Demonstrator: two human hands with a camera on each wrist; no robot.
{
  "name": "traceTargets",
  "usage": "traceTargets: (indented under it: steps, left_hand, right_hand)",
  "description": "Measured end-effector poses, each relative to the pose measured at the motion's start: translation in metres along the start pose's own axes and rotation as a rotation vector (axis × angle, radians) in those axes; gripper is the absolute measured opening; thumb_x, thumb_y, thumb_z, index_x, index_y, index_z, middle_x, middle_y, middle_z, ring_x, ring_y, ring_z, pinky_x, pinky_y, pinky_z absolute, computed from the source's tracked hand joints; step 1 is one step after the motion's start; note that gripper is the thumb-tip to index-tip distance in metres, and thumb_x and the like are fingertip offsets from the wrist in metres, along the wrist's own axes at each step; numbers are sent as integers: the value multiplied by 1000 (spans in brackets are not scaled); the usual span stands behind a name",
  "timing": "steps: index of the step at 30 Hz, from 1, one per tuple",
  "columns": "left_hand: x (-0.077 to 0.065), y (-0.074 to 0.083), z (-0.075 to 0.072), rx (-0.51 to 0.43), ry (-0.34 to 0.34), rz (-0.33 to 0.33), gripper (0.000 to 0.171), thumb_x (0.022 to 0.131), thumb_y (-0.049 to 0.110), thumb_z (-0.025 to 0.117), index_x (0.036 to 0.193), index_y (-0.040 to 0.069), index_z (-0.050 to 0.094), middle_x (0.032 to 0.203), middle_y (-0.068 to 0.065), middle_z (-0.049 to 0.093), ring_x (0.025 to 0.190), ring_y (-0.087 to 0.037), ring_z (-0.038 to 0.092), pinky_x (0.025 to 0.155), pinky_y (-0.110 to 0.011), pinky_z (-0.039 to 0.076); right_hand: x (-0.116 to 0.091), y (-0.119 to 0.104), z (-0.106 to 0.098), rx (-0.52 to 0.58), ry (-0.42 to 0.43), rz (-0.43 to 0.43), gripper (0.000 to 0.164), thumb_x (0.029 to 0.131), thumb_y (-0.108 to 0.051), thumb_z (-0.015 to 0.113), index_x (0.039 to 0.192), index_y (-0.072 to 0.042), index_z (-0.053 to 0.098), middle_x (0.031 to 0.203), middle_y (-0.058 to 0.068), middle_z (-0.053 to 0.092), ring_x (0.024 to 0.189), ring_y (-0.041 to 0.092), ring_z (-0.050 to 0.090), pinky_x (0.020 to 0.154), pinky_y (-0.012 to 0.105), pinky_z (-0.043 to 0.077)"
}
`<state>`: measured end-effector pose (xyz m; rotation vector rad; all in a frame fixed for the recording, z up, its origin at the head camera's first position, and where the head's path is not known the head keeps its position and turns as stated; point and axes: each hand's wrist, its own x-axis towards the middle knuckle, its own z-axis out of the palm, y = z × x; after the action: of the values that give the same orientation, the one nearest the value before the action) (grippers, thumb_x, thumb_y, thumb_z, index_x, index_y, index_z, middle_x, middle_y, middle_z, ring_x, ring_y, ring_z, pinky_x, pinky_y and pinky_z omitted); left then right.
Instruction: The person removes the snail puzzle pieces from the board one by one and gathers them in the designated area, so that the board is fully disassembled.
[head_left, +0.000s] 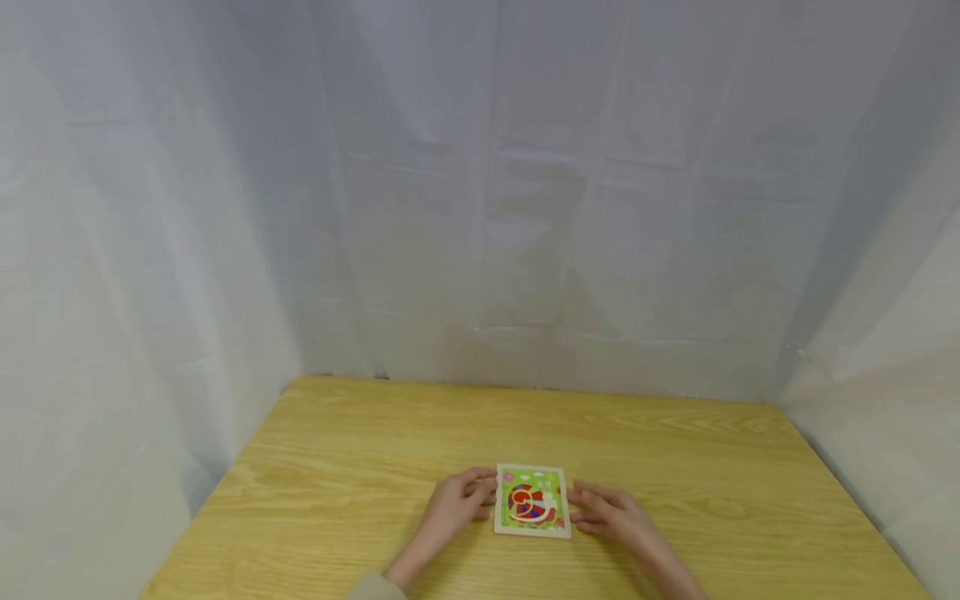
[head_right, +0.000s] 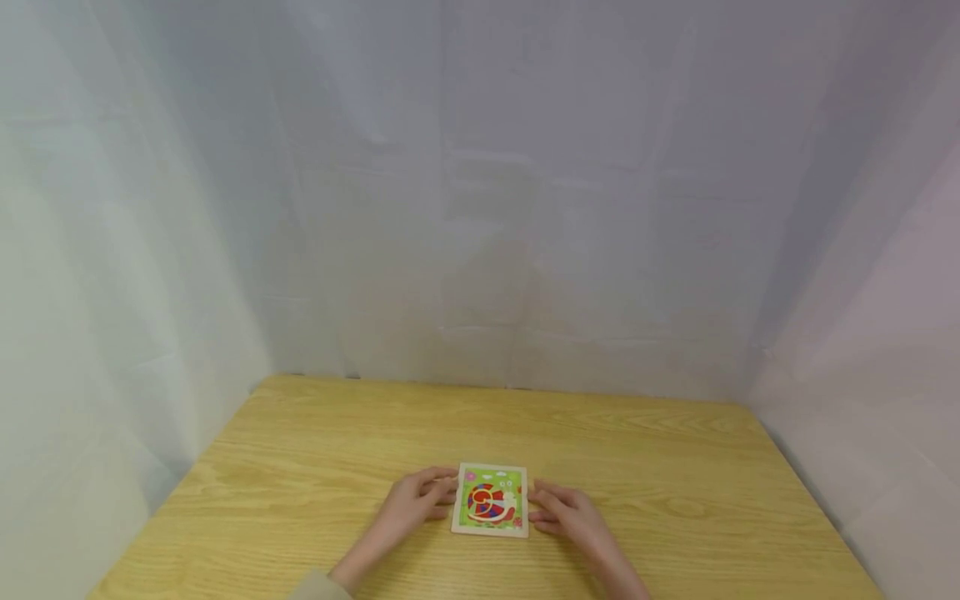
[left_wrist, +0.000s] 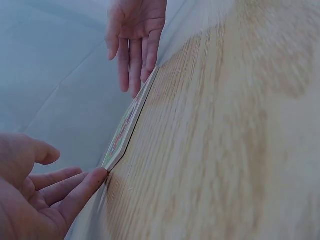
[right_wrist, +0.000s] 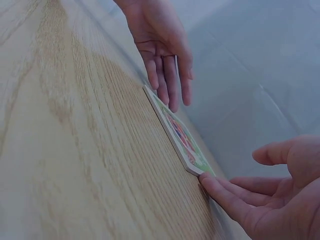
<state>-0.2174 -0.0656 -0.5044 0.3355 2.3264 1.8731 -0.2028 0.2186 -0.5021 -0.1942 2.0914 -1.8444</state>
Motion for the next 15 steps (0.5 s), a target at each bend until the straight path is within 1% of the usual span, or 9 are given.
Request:
traceTargets:
  steps: [5, 8, 15]
  left_hand:
    - [-1, 0, 1, -6, -9, -1, 37, 103, 16, 59, 128, -11, 62, 112, -27, 71, 97, -32, 73, 72, -30, 62]
    - [-1, 1, 2, -10, -7, -15, 37, 103, 17, 59, 129, -9, 62, 113, -26, 71, 98, -32, 73, 72, -30, 62]
    - [-2, 2, 2, -12, -13, 0, 38, 104, 17, 59, 129, -10, 62, 112, -26, 71, 97, -32, 73, 72, -32, 62]
  right_hand:
    - [-2, 0, 0, -5, 9, -2, 62, 110, -24, 44, 144, 26, 28, 138, 36, 53, 110, 30, 69, 92, 35, 58]
    - [-4, 0, 0, -4, 11, -6, 62, 110, -23, 44, 143, 27, 28, 139, 37, 52, 111, 31, 69, 92, 35, 58]
    - [-5, 2, -1, -8, 20, -7, 62, 110, -23, 44, 143, 27, 28, 139, 37, 52, 110, 32, 69, 93, 37, 58]
